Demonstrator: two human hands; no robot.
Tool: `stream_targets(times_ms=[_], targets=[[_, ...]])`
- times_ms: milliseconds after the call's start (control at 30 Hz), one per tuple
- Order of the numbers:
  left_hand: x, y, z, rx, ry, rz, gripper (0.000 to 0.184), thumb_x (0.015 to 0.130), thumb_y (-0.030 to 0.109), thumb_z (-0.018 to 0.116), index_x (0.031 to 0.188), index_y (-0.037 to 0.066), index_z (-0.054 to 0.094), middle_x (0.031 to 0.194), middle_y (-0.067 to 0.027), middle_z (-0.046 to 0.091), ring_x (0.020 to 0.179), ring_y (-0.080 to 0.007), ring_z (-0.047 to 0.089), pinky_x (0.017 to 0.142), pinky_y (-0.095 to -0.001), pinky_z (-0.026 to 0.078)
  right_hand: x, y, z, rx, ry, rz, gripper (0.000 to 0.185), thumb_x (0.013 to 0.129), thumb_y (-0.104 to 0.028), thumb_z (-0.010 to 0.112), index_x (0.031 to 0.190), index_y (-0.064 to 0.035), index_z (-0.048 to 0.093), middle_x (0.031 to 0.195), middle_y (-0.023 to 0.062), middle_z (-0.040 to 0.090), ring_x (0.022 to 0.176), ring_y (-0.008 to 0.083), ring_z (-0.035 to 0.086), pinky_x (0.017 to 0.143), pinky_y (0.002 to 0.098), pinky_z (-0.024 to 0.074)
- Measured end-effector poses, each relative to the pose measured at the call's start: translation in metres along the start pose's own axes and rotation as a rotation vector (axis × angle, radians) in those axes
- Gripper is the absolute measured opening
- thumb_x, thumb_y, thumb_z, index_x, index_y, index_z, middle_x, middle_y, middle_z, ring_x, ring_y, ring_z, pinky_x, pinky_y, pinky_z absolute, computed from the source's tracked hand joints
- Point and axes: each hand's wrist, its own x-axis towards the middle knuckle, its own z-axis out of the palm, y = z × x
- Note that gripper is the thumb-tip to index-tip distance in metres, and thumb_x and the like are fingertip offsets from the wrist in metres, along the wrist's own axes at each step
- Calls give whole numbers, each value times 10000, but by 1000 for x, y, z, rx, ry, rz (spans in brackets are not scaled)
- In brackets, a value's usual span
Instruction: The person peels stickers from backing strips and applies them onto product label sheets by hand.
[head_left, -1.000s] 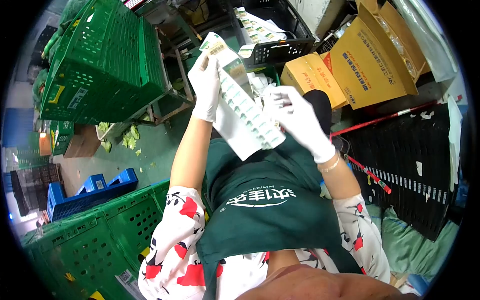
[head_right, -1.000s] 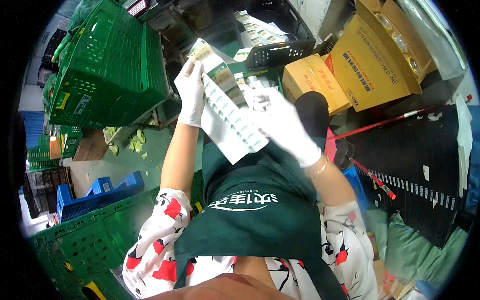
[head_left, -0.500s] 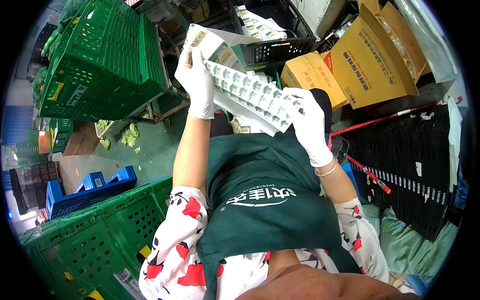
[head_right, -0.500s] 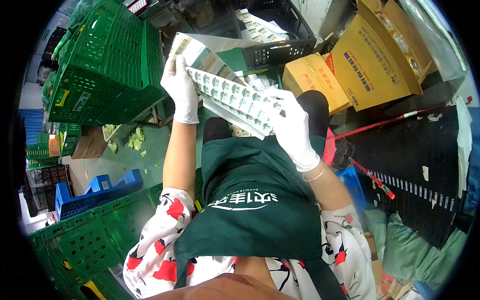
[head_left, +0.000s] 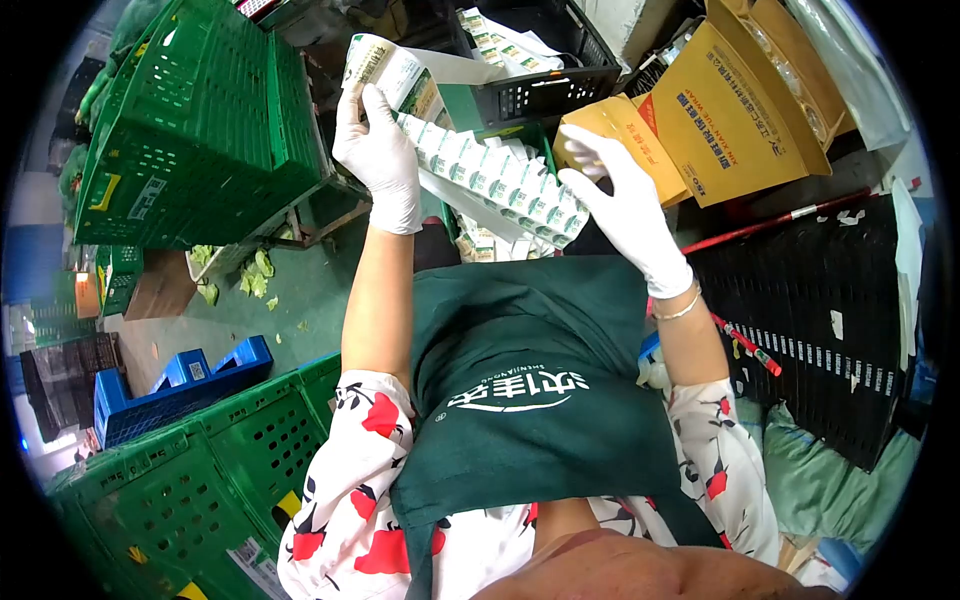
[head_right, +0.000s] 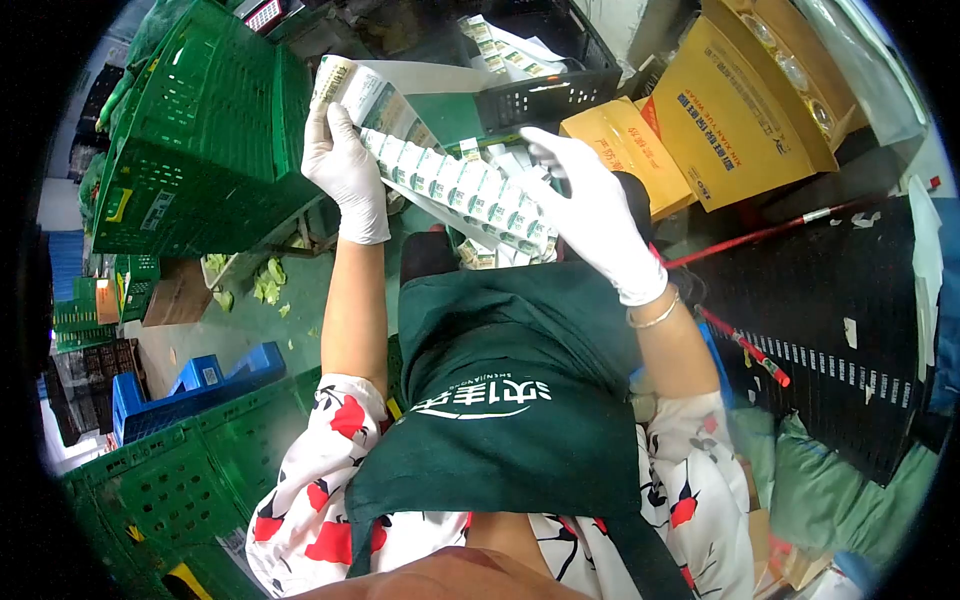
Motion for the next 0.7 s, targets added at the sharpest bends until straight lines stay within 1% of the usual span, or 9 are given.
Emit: stream_targets(times_ms=[67, 100, 200, 333, 400, 467, 533, 600, 700], targets=[[-5, 7, 6, 1, -17, 5, 236, 979, 55, 584, 1183, -50, 641, 1016, -92, 704, 865, -102, 636, 781, -257, 527, 9, -9, -5, -173, -99, -163, 426, 897, -89, 663, 1316, -114, 590, 1107, 79, 649, 948, 160, 643, 861, 274, 502], [-5, 8, 7, -14, -14, 4, 237, 980, 56, 584, 1184, -48, 642, 1012, -92, 705, 859, -101, 637, 775, -255, 527, 10, -17, -8, -116, -169, -75, 385, 886, -75, 657, 1266, -124, 629, 1029, 72, 645, 893, 181, 639, 810, 289, 508], [-5, 6, 6, -13, -18, -7, 238, 978, 61, 589, 1179, -51, 647, 1008, -92, 707, 857, -100, 636, 776, -254, 525, 10, -11, -6, -144, -260, -228, 324, 889, -52, 641, 1206, -115, 664, 963, 71, 641, 844, 186, 624, 775, 287, 500], [0, -13, -2, 63, -8, -25, 234, 970, 62, 599, 1161, -61, 655, 1010, -92, 710, 870, -101, 634, 789, -258, 518, 2, -19, -2, 46, -232, -265, 280, 871, 30, 625, 1132, -50, 689, 941, 59, 651, 831, 159, 621, 777, 268, 496], [5, -28, -12, 106, -30, -67, 243, 970, 76, 598, 1155, -71, 655, 1009, -92, 711, 867, -101, 628, 782, -254, 507, -5, -23, -14, 201, -288, -9, 257, 903, 22, 607, 1143, -27, 684, 977, 38, 666, 807, 73, 612, 690, 208, 510], [12, -38, -22, 184, -85, -123, 249, 970, 82, 597, 1154, -76, 652, 1008, -93, 712, 862, -98, 625, 773, -249, 501, -4, -29, -30, 456, -200, 120, 271, 921, -67, 631, 1187, -27, 654, 968, 52, 683, 806, 94, 628, 730, 231, 512], [12, -30, -20, 20, -258, -321, 291, 950, 111, 636, 1177, -71, 652, 1037, -68, 703, 886, -99, 621, 788, -245, 493, 2, -20, -42, 512, -172, 227, 268, 979, -161, 576, 1183, 4, 633, 877, 27, 640, 676, 49, 574, 642, 182, 480], [11, -11, -17, 77, -507, -561, 320, 932, 115, 661, 1200, -59, 649, 1072, -60, 699, 931, -95, 617, 827, -247, 492, 12, -1, -42, 584, -223, 261, 295, 1013, -251, 518, 1034, 9, 654, 799, -1, 593, 649, 40, 520, 526, 169, 367], [1, 9, -12, -23, -814, -658, 400, 912, 135, 672, 1275, -26, 621, 1121, -44, 695, 947, -68, 609, 824, -218, 480, 32, 6, -32, 492, -302, 415, 380, 1013, -341, 523, 835, -33, 656, 649, -39, 526, 534, 22, 438, 477, 175, 303]])
